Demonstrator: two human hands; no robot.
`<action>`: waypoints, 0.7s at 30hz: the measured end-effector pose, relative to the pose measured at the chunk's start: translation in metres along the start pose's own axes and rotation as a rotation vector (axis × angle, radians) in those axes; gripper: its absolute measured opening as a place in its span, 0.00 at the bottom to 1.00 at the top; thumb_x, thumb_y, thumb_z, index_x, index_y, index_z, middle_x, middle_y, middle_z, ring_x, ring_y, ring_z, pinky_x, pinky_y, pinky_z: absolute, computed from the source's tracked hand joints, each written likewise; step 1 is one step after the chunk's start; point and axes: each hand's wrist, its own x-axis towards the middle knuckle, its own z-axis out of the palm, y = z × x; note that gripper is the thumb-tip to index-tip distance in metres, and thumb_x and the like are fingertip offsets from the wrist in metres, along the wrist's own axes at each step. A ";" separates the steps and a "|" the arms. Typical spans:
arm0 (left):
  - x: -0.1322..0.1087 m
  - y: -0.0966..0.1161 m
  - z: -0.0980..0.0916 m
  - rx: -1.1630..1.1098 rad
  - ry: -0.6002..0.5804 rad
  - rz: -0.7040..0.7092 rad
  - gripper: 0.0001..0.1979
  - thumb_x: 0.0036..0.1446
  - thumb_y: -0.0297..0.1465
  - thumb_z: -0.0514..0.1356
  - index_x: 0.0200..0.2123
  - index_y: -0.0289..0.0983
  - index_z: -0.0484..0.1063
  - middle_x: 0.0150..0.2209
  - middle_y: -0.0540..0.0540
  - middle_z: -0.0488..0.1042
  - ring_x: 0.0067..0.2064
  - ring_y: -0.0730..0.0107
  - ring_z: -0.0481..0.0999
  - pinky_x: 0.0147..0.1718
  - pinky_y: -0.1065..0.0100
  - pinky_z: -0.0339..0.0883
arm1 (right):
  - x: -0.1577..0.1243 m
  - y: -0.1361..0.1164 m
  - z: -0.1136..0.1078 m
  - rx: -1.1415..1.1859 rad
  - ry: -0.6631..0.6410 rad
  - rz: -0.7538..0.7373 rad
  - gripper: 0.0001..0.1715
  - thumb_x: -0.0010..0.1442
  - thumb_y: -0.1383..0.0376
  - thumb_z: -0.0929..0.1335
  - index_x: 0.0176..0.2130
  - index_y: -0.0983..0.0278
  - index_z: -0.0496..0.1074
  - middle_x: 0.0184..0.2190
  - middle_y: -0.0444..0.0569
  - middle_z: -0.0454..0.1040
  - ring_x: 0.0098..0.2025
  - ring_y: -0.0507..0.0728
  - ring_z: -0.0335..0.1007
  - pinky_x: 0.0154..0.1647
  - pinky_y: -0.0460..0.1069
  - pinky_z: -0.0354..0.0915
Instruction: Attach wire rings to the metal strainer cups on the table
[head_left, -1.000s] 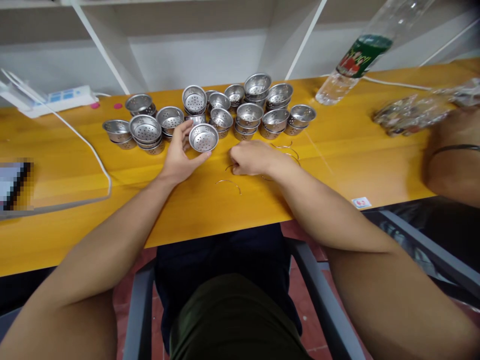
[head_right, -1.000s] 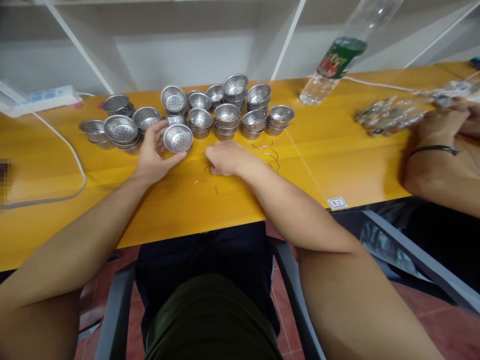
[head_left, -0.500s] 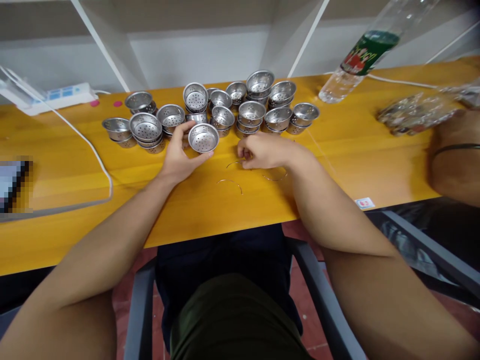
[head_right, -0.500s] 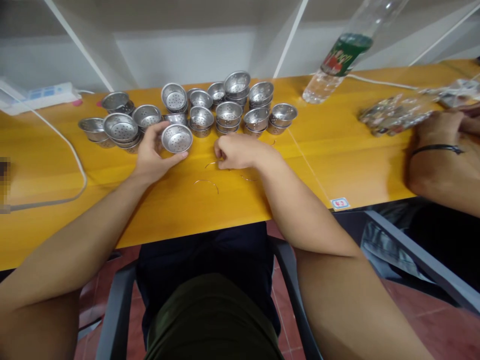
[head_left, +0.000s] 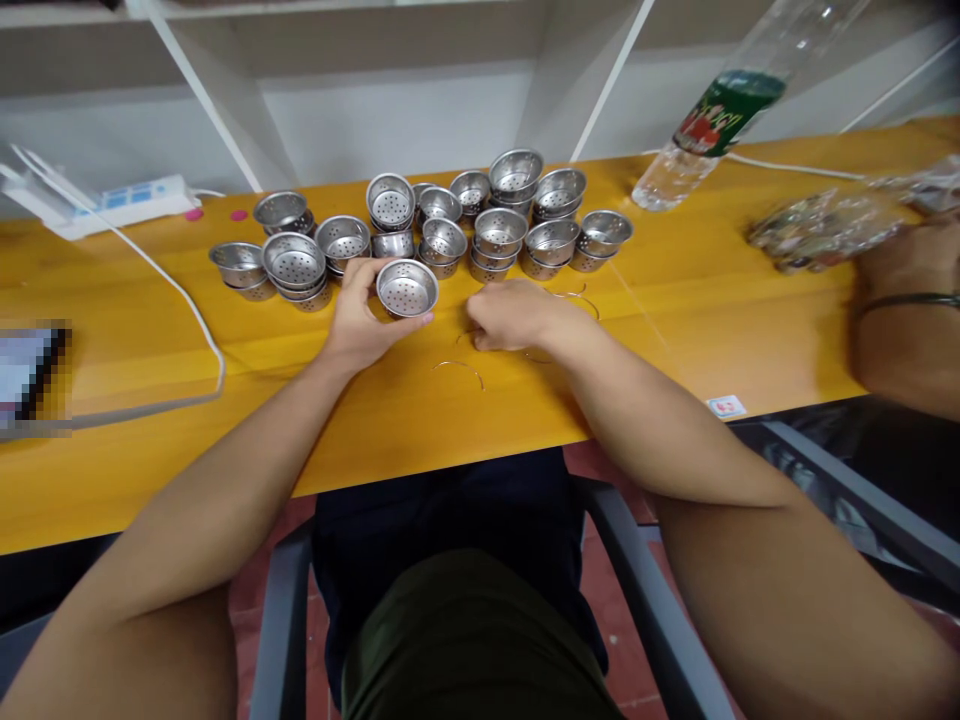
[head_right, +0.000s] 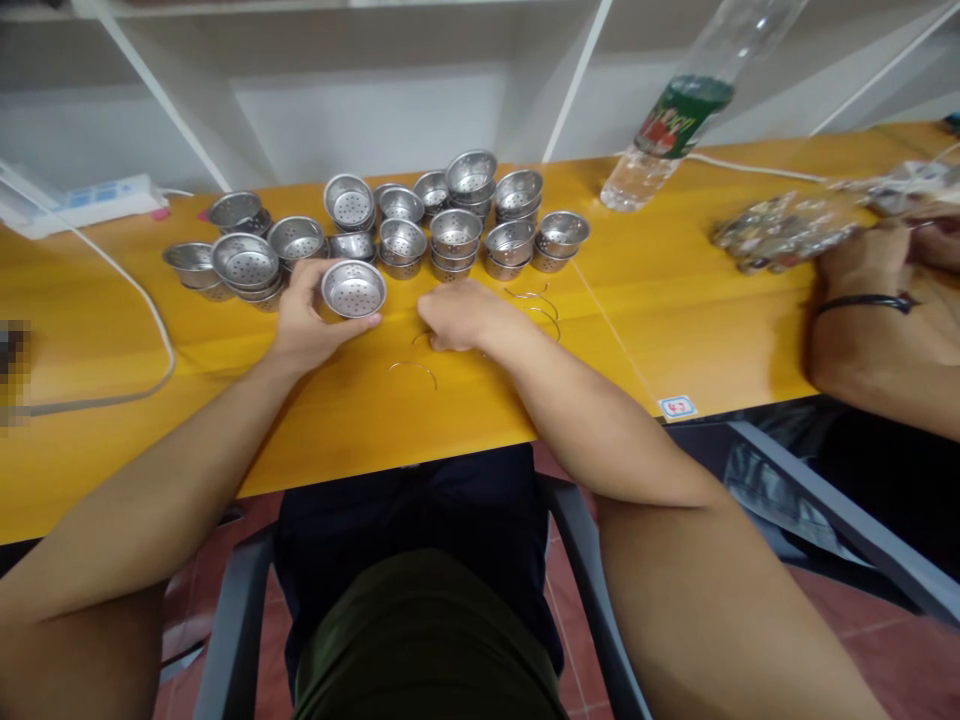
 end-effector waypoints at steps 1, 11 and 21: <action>0.000 0.000 0.000 0.002 0.000 -0.001 0.46 0.55 0.58 0.92 0.67 0.48 0.82 0.65 0.41 0.84 0.71 0.38 0.85 0.78 0.38 0.83 | 0.001 0.003 0.002 0.005 0.001 -0.003 0.14 0.77 0.65 0.80 0.57 0.68 0.95 0.53 0.68 0.96 0.51 0.73 0.93 0.44 0.59 0.67; -0.005 -0.011 0.007 -0.117 -0.015 -0.069 0.53 0.57 0.57 0.93 0.73 0.47 0.71 0.65 0.41 0.83 0.70 0.37 0.89 0.75 0.37 0.86 | 0.011 0.050 0.029 0.749 0.423 -0.075 0.09 0.78 0.62 0.68 0.40 0.55 0.72 0.35 0.48 0.78 0.41 0.62 0.72 0.46 0.55 0.71; -0.005 -0.006 0.005 -0.132 -0.043 -0.063 0.52 0.56 0.64 0.92 0.70 0.46 0.77 0.67 0.38 0.88 0.70 0.35 0.91 0.77 0.34 0.87 | 0.015 0.043 0.034 1.114 0.556 -0.115 0.47 0.73 0.31 0.80 0.73 0.57 0.83 0.50 0.57 0.91 0.44 0.67 0.89 0.55 0.68 0.92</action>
